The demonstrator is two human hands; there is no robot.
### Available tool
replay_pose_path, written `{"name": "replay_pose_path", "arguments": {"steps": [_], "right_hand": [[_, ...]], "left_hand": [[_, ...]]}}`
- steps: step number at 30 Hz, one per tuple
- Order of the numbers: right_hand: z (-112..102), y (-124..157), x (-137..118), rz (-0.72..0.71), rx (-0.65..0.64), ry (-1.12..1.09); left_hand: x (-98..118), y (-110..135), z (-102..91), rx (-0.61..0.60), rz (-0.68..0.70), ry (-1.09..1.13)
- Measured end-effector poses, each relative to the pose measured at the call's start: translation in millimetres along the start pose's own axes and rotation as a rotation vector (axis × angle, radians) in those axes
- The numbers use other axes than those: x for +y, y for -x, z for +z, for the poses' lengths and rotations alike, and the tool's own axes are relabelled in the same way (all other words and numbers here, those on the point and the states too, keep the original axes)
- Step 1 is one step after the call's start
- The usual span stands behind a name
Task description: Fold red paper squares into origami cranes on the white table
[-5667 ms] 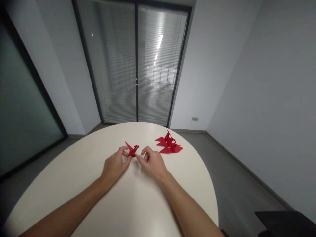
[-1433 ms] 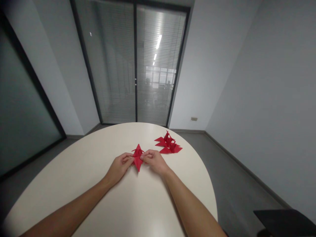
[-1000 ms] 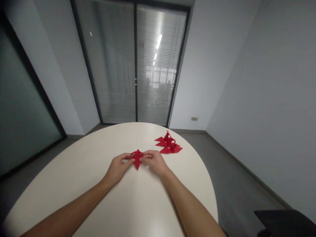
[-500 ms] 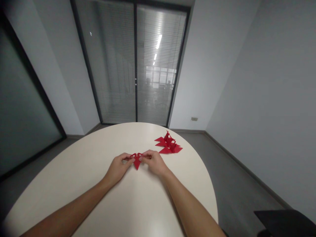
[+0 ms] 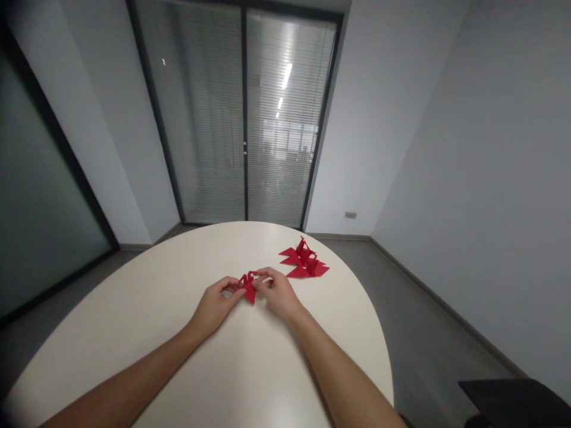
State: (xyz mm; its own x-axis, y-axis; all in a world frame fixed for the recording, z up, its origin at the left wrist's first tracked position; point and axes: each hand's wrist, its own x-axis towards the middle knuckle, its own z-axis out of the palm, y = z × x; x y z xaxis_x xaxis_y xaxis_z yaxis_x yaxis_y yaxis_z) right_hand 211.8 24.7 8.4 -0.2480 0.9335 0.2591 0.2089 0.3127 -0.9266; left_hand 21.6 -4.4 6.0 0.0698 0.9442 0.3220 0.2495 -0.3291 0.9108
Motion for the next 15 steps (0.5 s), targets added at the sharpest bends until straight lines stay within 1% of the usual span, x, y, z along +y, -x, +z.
{"name": "replay_pose_path", "arguments": {"steps": [4,7,11,15], "right_hand": [[1.2,2.0,-1.4,0.026,-0.022,0.017],[1.3,3.0,1.6,0.018,-0.043,0.048],[0.7,2.3,7.5,0.006,-0.057,0.076],[-2.4,3.2,-0.1,-0.029,-0.108,0.177]], "left_hand": [[-2.4,2.5,2.4,-0.040,0.031,-0.029],[-6.3,3.4,3.9,-0.084,0.017,-0.049],[-12.0,3.3,2.5,-0.107,0.006,-0.106],[-16.6,2.4,1.1,-0.117,0.019,-0.148]]}}
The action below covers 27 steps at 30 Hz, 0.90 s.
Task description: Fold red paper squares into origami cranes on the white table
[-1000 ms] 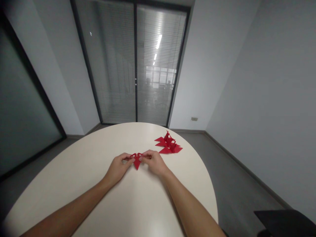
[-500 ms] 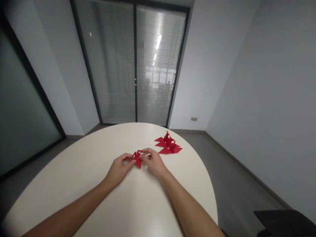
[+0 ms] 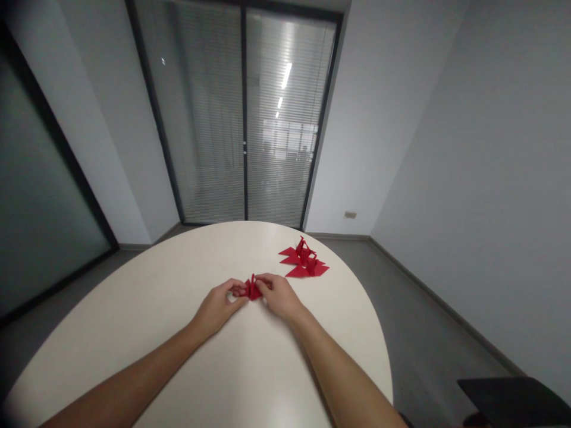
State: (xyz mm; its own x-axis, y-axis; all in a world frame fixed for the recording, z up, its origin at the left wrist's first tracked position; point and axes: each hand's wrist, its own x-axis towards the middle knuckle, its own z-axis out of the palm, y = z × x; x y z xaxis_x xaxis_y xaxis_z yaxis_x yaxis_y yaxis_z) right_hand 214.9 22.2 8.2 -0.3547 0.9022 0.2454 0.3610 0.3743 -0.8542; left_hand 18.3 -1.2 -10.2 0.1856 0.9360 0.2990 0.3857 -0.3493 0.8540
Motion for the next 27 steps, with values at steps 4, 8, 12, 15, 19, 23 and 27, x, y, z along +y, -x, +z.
{"name": "replay_pose_path", "arguments": {"steps": [4,8,12,15,19,23,27], "right_hand": [[-3.9,5.3,-17.8,-0.069,-0.013,0.198],[0.9,9.5,-26.4,-0.053,0.077,0.402],[4.5,8.6,-25.7,-0.017,0.151,0.573],[-0.3,7.7,-28.3,0.042,0.167,0.683],[-14.5,8.1,-36.7,0.175,0.201,0.705],[-37.5,9.2,-45.1,0.256,0.325,0.728],[-69.0,12.0,-51.9,0.388,0.392,0.799]], "left_hand": [[-1.5,-0.7,0.2,-0.013,0.017,-0.019],[-3.4,-0.6,-0.5,-0.026,0.022,-0.046],[-4.8,0.0,0.1,-0.028,0.030,-0.030],[-1.5,0.4,0.8,-0.007,0.008,-0.047],[2.7,-0.5,-0.8,0.043,-0.013,-0.104],[-1.6,-2.9,-4.0,0.079,-0.013,-0.165],[-8.8,-5.4,-5.2,0.109,0.000,-0.217]]}}
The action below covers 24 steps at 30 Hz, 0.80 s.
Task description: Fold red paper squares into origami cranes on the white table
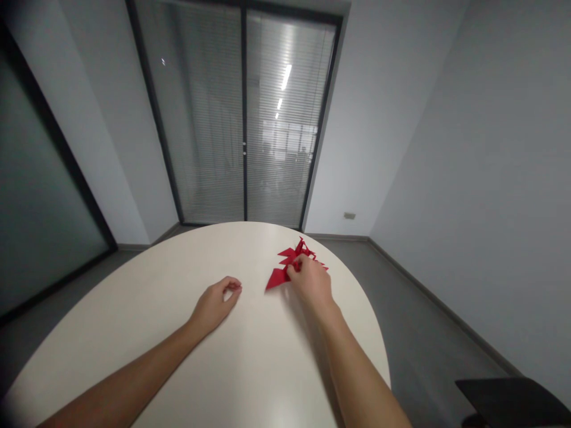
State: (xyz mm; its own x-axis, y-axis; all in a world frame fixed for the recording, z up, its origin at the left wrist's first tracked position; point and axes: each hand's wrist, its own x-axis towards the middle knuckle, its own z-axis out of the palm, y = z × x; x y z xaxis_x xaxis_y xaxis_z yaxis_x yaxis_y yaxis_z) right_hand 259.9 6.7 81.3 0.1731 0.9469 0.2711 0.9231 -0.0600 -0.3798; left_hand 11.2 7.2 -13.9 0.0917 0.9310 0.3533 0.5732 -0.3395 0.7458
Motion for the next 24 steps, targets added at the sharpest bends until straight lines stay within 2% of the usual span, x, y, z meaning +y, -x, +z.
{"name": "replay_pose_path", "arguments": {"steps": [3,5,8,12,15,20,24], "right_hand": [[-16.2,-6.6,14.4,0.088,-0.005,0.074],[-22.9,-9.1,24.0,0.148,-0.062,0.115],[-27.1,-10.7,36.1,0.217,-0.129,0.174],[-29.6,-11.5,42.6,0.274,-0.150,0.235],[-36.4,-10.2,39.9,0.294,-0.120,0.245],[-52.0,-4.8,36.1,0.348,0.047,0.308],[-52.5,-4.5,39.2,0.341,0.031,0.303]], "left_hand": [[-3.5,-1.3,1.4,0.004,0.001,-0.020],[-5.0,-1.8,2.1,0.003,0.000,-0.026],[-6.1,-2.0,2.5,0.005,-0.004,-0.035],[-5.5,-1.7,2.2,0.000,-0.013,-0.053],[-4.7,-1.8,2.1,-0.009,-0.020,-0.063],[-5.3,-2.7,2.2,-0.008,-0.021,-0.073],[-5.7,-2.9,2.2,-0.010,-0.029,-0.085]]}}
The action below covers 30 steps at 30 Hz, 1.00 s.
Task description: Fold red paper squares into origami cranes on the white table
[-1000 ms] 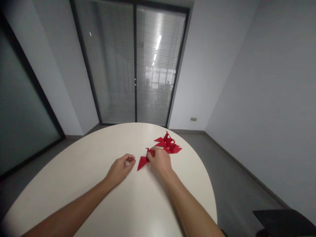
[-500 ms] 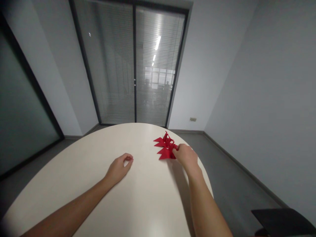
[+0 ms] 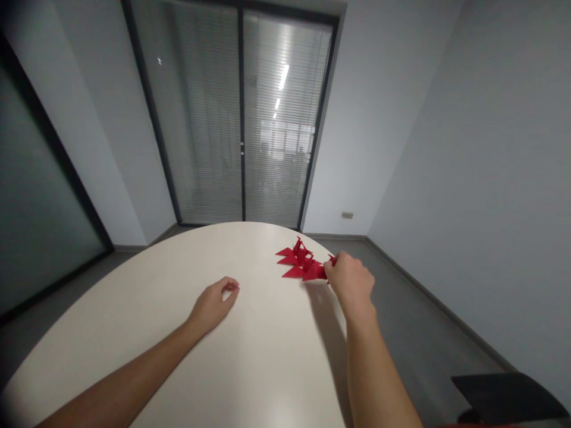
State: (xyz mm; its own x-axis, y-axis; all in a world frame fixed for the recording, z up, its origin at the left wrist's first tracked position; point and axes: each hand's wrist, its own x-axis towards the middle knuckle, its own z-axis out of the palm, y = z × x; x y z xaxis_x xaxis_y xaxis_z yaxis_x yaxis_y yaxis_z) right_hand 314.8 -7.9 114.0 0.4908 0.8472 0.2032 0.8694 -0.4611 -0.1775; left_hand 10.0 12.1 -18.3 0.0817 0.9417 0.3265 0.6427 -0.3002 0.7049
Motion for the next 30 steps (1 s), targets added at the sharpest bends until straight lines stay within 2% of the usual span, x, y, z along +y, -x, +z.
{"name": "replay_pose_path", "arguments": {"steps": [11,30], "right_hand": [[27.5,-10.3,-5.1,-0.104,-0.185,-0.039],[51.9,-20.7,-1.7,-0.107,-0.203,-0.003]], "left_hand": [[1.3,1.3,-1.1,0.006,0.004,-0.002],[-0.2,1.7,0.5,-0.007,0.027,-0.052]]}}
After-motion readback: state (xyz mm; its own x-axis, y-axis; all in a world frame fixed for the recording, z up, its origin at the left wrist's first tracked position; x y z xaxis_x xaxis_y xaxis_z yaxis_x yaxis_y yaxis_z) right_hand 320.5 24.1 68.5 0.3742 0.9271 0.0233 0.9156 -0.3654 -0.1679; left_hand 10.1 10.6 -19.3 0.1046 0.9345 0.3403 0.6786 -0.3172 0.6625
